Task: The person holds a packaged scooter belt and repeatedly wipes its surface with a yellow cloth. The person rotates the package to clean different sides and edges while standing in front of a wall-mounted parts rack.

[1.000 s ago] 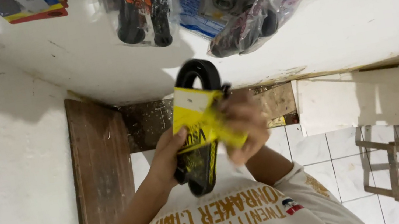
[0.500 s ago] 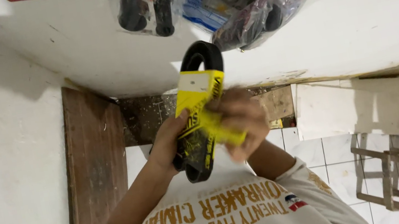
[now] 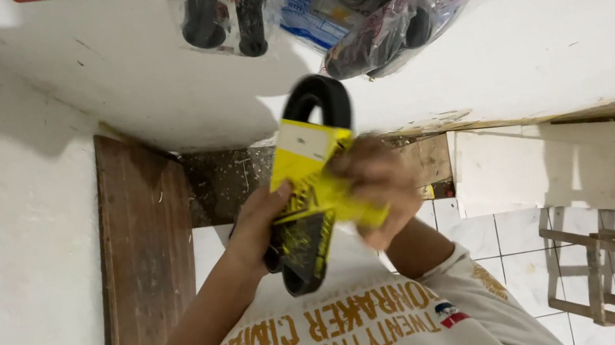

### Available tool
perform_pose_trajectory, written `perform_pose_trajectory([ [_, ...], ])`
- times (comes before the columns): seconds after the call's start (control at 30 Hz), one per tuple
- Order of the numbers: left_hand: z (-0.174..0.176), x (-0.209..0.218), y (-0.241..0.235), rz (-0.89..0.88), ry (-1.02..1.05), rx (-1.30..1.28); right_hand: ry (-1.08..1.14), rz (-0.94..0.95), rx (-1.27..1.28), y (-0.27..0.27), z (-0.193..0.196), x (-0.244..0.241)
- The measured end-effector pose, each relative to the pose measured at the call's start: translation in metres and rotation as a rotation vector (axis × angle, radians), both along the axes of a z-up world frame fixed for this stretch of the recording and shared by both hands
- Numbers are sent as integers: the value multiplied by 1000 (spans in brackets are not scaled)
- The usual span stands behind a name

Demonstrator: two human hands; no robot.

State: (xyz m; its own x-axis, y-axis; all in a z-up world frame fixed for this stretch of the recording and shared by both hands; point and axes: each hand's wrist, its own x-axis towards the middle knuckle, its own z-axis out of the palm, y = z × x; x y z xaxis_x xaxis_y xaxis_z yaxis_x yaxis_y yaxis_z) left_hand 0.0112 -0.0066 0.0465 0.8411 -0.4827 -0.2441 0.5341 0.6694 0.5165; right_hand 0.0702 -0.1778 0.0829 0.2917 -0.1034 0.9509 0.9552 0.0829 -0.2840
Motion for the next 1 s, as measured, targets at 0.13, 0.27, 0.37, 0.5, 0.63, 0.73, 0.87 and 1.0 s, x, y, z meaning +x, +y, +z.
perform_pose_trajectory([
  [0.13, -9, 5, 7, 43, 49, -135, -207, 218, -74, 35, -19, -43],
  [0.27, -16, -5, 11, -4, 44, -133, -185, 257, 31, 43, -2, -38],
  [0.37, -19, -6, 14, -37, -18, 35, -115, 121, 34, 16, 8, -19],
  [0.5, -46, -10, 21, -39, -13, 183, 169, -170, -175, -8, 16, -13],
  [0.63, -8, -2, 21, -19, 38, 23, 1, 15, -200, 4, -20, -29],
  [0.73, 7, 2, 25, 9, 35, -110, -121, 134, -282, 12, -31, -51],
  [0.87, -9, 1, 24, -33, 29, -9, -135, 69, -287, 6, -8, -30],
  [1.0, -34, -1, 23, -64, 52, 42, 206, -278, -290, -1, 27, -28],
])
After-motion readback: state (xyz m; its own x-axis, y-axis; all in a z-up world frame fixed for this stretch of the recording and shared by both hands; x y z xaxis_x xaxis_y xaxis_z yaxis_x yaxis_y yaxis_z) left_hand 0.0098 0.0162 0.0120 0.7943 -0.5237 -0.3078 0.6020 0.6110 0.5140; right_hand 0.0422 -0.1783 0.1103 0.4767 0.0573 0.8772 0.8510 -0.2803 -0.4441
